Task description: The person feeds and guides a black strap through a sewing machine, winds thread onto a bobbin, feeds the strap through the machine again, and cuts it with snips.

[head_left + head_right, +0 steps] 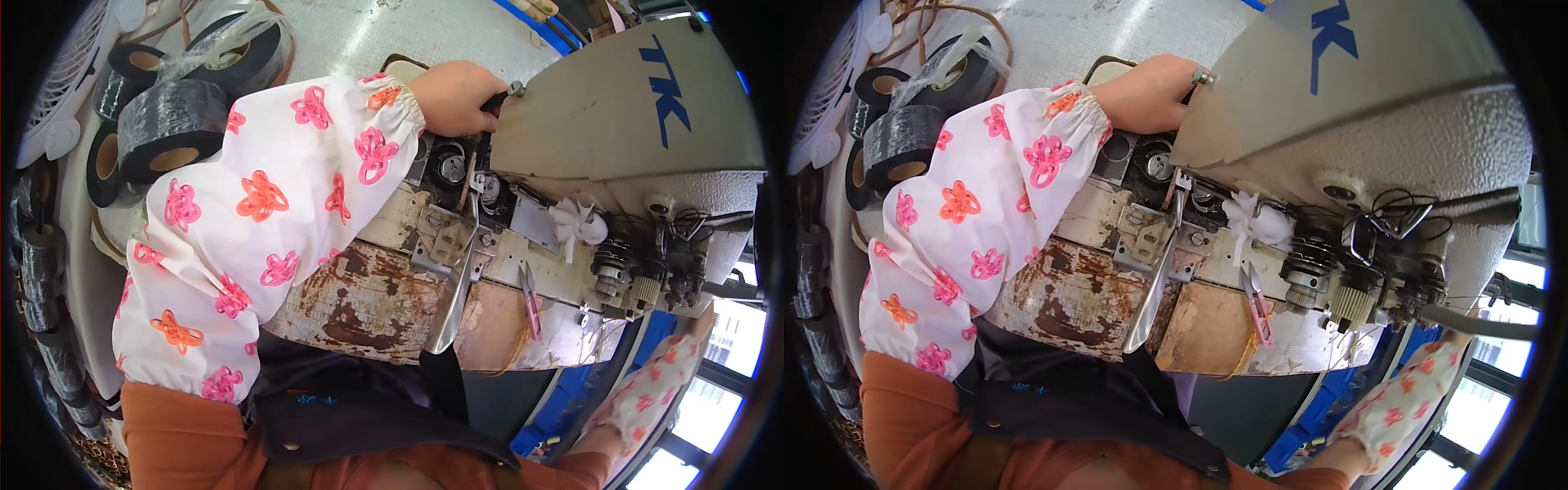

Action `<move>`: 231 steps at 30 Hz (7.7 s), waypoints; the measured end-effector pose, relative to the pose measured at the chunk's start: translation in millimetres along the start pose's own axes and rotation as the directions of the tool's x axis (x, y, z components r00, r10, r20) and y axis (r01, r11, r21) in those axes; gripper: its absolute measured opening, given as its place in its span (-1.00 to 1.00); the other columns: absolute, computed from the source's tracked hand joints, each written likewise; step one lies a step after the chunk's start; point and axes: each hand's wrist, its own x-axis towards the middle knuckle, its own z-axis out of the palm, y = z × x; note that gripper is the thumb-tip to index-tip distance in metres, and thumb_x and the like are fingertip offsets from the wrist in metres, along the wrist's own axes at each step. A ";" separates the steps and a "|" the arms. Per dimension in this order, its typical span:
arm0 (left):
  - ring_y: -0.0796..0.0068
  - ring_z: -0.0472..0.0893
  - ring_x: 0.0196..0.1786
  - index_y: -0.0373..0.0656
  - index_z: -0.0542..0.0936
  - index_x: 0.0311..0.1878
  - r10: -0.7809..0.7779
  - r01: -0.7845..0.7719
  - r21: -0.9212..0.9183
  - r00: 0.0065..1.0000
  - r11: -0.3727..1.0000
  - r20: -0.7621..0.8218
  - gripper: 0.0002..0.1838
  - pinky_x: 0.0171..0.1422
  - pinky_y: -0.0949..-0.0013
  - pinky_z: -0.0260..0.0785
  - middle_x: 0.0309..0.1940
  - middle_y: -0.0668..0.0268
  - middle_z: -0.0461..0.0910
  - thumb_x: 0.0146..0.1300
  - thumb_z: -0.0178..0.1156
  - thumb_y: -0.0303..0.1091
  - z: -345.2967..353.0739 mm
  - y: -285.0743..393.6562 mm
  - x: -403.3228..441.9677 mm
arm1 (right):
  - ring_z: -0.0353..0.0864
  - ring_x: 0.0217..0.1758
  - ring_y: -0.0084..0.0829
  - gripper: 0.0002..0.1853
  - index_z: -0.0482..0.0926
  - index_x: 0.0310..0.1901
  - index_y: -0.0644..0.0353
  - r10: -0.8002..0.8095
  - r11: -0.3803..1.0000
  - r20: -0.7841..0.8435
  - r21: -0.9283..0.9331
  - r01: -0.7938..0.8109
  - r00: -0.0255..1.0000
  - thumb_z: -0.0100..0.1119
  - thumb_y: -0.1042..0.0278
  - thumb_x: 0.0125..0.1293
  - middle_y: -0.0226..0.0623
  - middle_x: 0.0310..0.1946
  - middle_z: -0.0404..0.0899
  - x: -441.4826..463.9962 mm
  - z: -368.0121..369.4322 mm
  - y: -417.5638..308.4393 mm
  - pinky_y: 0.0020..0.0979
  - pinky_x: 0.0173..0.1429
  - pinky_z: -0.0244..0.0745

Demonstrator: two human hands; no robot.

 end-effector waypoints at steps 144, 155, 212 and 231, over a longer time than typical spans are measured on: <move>0.60 0.52 -0.43 -0.27 0.52 -0.31 -0.465 0.328 -0.405 0.831 0.853 -0.306 -0.91 -0.30 0.53 0.35 -0.46 0.38 0.54 0.17 0.18 -0.47 -59.8 79.2 -90.7 | 0.50 -0.50 -0.27 -0.80 0.52 -0.51 0.30 -0.348 0.937 0.930 0.339 0.089 0.116 0.38 0.44 -0.06 -0.22 -0.54 0.53 -359.3 63.5 -159.1 -0.36 -0.39 0.38; 0.59 0.58 -0.31 -0.23 0.55 -0.17 -0.353 0.313 -0.740 0.929 0.595 0.109 -0.80 -0.23 0.50 0.39 -0.30 0.27 0.63 0.12 0.20 -0.41 -15.8 16.3 6.3 | 0.41 -0.56 -0.24 -0.84 0.49 -0.50 0.27 -0.355 0.933 0.905 0.330 0.141 0.234 0.33 0.48 -0.02 -0.27 -0.62 0.42 -372.3 55.7 -154.8 -0.32 -0.43 0.25; 0.03 0.48 -0.31 -0.16 0.54 -0.36 0.222 -0.214 0.143 0.974 0.966 -0.037 -0.83 -0.25 0.08 0.33 -0.49 0.08 0.50 0.04 0.16 -0.27 13.2 -9.1 -6.1 | 0.35 -0.61 -0.24 -0.73 0.35 -0.63 0.22 -0.404 0.913 0.891 0.406 0.038 0.206 0.31 0.52 -0.01 -0.26 -0.66 0.38 -387.3 35.6 -160.5 -0.34 -0.49 0.22; -0.01 0.52 -0.21 -0.17 0.52 -0.17 0.204 -0.193 0.141 0.977 0.971 -0.064 -0.71 -0.18 0.03 0.36 -0.29 0.06 0.55 -0.04 0.19 -0.43 28.9 -30.0 3.5 | 0.42 -0.60 -0.24 -0.73 0.40 -0.61 0.21 -0.386 0.922 0.911 0.373 0.107 0.143 0.36 0.40 0.00 -0.27 -0.66 0.41 -379.3 21.7 -159.6 -0.31 -0.49 0.29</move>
